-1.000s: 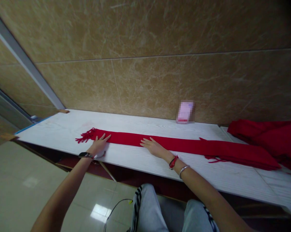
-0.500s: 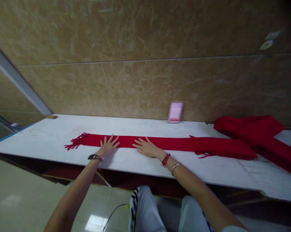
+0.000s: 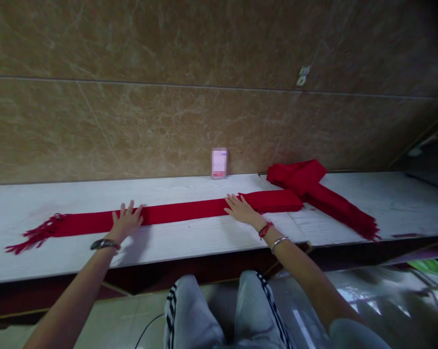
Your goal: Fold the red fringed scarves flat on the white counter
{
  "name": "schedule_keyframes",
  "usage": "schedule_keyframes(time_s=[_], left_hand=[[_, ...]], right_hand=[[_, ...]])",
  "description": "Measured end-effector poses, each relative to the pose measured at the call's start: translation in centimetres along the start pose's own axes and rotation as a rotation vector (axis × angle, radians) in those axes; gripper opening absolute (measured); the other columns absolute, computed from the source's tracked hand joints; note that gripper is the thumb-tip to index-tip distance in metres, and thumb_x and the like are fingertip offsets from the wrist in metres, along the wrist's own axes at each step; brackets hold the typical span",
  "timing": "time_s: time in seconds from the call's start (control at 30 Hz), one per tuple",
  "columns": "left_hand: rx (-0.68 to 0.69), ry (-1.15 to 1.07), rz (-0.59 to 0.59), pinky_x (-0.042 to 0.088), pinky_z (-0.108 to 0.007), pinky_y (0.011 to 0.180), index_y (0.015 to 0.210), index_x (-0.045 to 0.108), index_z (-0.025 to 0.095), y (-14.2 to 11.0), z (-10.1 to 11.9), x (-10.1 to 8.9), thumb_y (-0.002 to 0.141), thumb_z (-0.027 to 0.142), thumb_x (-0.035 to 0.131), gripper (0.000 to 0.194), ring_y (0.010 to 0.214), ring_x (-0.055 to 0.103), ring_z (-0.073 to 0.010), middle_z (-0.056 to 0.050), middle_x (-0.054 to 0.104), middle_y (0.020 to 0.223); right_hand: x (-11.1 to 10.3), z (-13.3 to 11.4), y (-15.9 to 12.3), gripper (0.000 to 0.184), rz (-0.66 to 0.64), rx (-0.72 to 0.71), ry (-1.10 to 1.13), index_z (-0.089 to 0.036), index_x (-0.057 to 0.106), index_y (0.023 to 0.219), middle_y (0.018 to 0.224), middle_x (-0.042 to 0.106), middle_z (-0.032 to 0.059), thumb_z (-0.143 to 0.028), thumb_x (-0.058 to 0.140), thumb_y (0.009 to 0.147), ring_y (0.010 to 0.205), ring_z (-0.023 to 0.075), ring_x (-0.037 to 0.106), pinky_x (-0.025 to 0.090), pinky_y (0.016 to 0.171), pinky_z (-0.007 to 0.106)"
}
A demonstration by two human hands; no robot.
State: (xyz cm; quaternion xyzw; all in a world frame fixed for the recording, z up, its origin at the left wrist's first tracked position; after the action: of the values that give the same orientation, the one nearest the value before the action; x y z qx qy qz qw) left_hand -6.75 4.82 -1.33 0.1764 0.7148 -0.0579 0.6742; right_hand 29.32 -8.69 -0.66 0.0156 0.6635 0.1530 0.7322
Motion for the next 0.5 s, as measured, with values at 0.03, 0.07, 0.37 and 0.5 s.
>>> schedule_keyframes(time_s=[0.03,0.07,0.37,0.5], left_hand=[[0.026,-0.015,0.012,0.024,-0.066,0.093,0.136,0.034,0.019,0.3,3.0,-0.5,0.091,0.037,0.03,0.049,0.13,0.016,-0.0422,-0.016,0.019,0.146],[0.084,-0.048,0.022,0.024,-0.064,0.095,0.138,0.031,0.02,0.6,6.4,-1.0,0.091,0.04,0.028,0.051,0.131,0.014,-0.0409,-0.016,0.016,0.147],[0.252,-0.104,-0.09,0.022,-0.067,0.093,0.139,0.028,0.028,0.8,17.5,0.1,0.09,0.044,0.027,0.051,0.13,0.019,-0.0405,-0.011,0.022,0.146],[0.239,-0.091,-0.155,0.022,-0.068,0.092,0.139,0.026,0.028,1.1,16.7,0.6,0.09,0.046,0.026,0.052,0.13,0.018,-0.0417,-0.011,0.02,0.147]], right_hand=[[-0.4,-0.6,0.3,0.05,0.022,-0.014,0.005,-0.008,0.036,0.134,0.141,0.032,0.0178,-0.037,0.03,0.093,0.13,0.0288,0.027,0.025,0.102,0.054],[-0.6,-1.4,0.7,0.05,0.042,-0.036,0.015,-0.01,0.034,0.135,0.142,0.03,0.0159,-0.036,0.028,0.093,0.131,0.0279,0.025,0.025,0.102,0.053],[1.4,4.7,-2.4,0.048,-0.05,0.065,-0.033,-0.014,0.037,0.134,0.138,0.038,0.0135,-0.038,0.03,0.092,0.128,0.0265,0.031,0.02,0.102,0.057],[0.5,11.5,-5.8,0.046,-0.027,0.215,-0.076,-0.014,0.04,0.132,0.138,0.039,0.0149,-0.033,0.031,0.091,0.128,0.029,0.031,0.026,0.098,0.059]])
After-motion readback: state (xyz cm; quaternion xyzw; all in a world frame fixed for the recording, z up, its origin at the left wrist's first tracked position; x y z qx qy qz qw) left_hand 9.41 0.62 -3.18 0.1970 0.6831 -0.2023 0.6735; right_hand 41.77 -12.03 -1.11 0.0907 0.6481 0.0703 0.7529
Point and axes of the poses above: each hand's wrist, its own y-axis towards the middle knuckle, its own x-axis out of the palm, z = x × y, the point moved 8 cm from there along y, towards the middle knuckle
